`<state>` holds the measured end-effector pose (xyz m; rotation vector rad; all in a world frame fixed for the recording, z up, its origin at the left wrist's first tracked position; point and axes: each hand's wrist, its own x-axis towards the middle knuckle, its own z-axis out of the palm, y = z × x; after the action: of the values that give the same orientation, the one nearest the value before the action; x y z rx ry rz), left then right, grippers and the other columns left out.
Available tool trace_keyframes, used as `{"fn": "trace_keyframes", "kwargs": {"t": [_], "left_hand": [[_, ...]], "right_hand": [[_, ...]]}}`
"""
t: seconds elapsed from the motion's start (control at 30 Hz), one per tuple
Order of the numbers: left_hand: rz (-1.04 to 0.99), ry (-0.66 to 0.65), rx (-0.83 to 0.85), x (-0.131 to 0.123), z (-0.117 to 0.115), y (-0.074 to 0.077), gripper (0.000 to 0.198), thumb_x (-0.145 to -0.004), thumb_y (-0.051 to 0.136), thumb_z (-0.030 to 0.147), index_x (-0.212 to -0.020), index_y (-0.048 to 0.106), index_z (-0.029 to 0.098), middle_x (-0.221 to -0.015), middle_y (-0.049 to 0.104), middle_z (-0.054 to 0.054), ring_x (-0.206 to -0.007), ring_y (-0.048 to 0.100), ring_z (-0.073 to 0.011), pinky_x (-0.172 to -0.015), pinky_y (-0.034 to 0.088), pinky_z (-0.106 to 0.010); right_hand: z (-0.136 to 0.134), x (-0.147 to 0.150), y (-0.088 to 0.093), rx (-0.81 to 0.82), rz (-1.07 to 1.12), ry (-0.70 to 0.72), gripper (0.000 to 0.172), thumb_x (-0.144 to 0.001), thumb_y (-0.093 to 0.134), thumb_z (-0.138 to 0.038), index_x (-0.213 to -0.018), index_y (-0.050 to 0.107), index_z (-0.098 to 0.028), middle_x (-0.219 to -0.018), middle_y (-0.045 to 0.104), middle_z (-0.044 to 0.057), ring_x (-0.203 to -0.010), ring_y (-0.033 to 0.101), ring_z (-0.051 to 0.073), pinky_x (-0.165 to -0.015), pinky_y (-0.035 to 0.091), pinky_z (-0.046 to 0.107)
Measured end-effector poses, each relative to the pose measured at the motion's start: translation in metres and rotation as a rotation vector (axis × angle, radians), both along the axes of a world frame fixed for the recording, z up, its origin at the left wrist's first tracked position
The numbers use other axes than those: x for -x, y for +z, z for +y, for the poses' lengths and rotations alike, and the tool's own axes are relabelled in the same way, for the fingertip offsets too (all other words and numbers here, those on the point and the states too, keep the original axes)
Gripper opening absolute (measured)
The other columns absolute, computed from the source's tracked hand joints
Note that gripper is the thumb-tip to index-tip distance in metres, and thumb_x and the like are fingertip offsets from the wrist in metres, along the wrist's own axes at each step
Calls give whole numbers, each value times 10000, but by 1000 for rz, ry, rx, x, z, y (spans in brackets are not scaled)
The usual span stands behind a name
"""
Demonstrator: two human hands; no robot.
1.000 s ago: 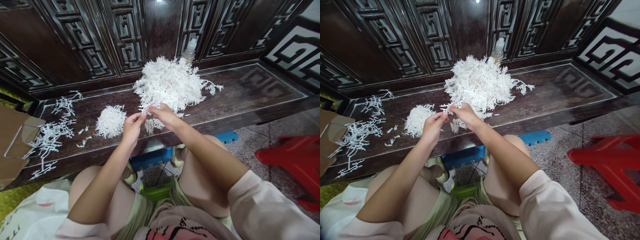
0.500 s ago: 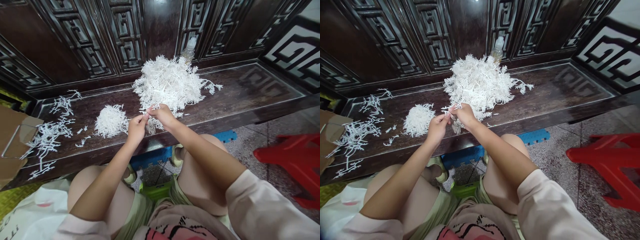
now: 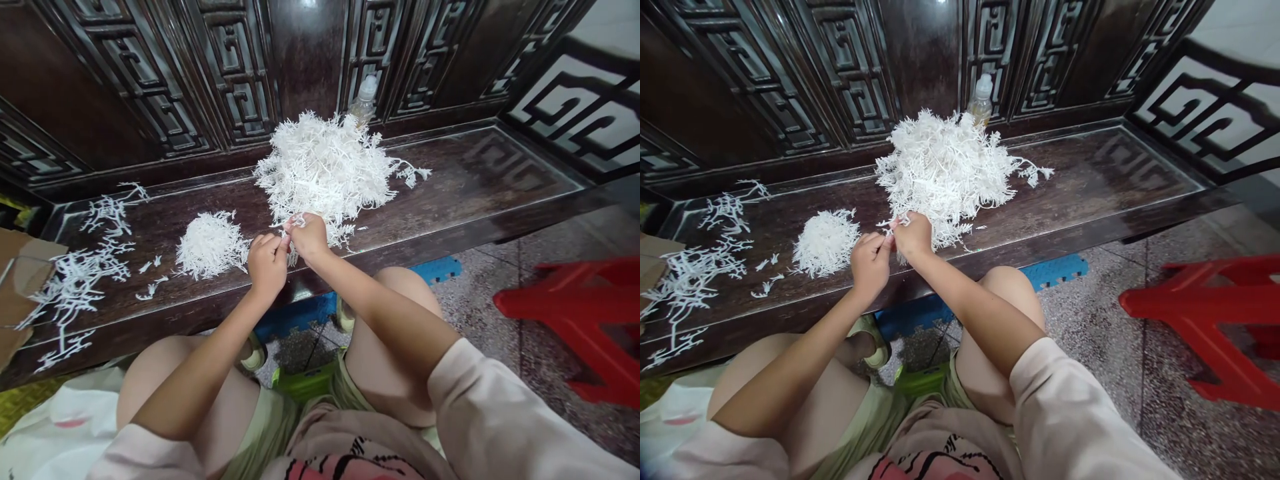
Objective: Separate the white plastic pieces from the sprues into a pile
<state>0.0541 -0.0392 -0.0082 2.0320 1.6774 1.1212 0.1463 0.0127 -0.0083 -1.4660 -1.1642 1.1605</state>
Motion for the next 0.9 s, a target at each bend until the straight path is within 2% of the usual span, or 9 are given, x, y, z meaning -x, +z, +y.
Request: {"fn": "trace_keyframes", "kwargs": {"t": [0.17, 0.33, 0.4, 0.47, 0.53, 0.6, 0.7, 0.8, 0.9], "left_hand": [[-79, -28, -3, 4, 0, 4, 370, -805, 416, 324, -457, 401, 197, -520, 369, -8, -593, 352, -165, -633, 256, -290], [-61, -45, -40, 1, -12, 17, 378, -817, 402, 337, -469, 391, 190, -499, 359, -2, -571, 356, -153, -606, 269, -289], [-88, -118, -74, -2, -23, 31, 378, -818, 400, 350, -478, 422, 185, -502, 390, -5, -572, 374, -146, -612, 288, -287], [-150, -161, -90, -1, -31, 43, 380, -814, 404, 364, -484, 443, 179, -517, 420, -8, -585, 396, -140, -630, 309, -284], [-239, -127, 1, 6, -28, 47, 382, -811, 405, 383, -497, 461, 173, -537, 441, -9, -592, 415, -132, -632, 324, -276], [-342, -77, 201, 20, -14, 43, 381, -802, 405, 415, -530, 503, 168, -558, 469, -10, -586, 435, -125, -613, 337, -263], [-499, -61, 506, 47, 14, 28, 356, -747, 460, 467, -642, 596, 155, -602, 521, -15, -578, 462, -117, -593, 356, -249], [-576, 26, 596, 70, 33, 16, 283, -687, 547, 400, -750, 635, 138, -712, 585, -30, -568, 470, -96, -594, 367, -237], [-521, 221, 606, 86, 41, 5, 262, -677, 557, 287, -856, 634, 113, -819, 621, -58, -568, 492, -90, -603, 381, -234]], "right_hand": [[2, 0, 5, -142, -116, 57, 109, -689, 494, -251, -690, 553, -159, -738, 582, 32, -731, 526, 141, -746, 387, 261], [6, 0, 6, -203, -115, 130, 94, -708, 481, -219, -702, 554, -161, -754, 581, 19, -742, 518, 131, -761, 381, 263], [18, -13, 5, -173, -132, 32, 90, -712, 465, -190, -706, 547, -153, -732, 564, 17, -708, 500, 127, -723, 388, 274], [34, -34, 6, -91, -164, -147, 84, -711, 461, -171, -707, 536, -132, -731, 549, 34, -678, 483, 125, -687, 387, 283], [44, -55, 9, -100, -167, -165, 67, -691, 508, -187, -715, 534, -131, -753, 545, 38, -707, 480, 130, -698, 377, 289], [46, -68, 10, -14, -116, -27, 81, -663, 551, -210, -672, 527, -134, -709, 533, 32, -694, 478, 135, -676, 376, 286], [38, -64, 8, 98, -55, 120, 144, -637, 589, -266, -690, 521, -151, -720, 544, 36, -675, 469, 140, -637, 377, 288], [29, -45, 4, 165, -104, 120, 200, -605, 613, -284, -723, 506, -164, -786, 554, 51, -702, 466, 152, -634, 375, 295], [21, -26, 3, 225, -113, 157, 250, -588, 621, -303, -758, 500, -165, -827, 551, 60, -723, 467, 155, -632, 370, 291]]}}
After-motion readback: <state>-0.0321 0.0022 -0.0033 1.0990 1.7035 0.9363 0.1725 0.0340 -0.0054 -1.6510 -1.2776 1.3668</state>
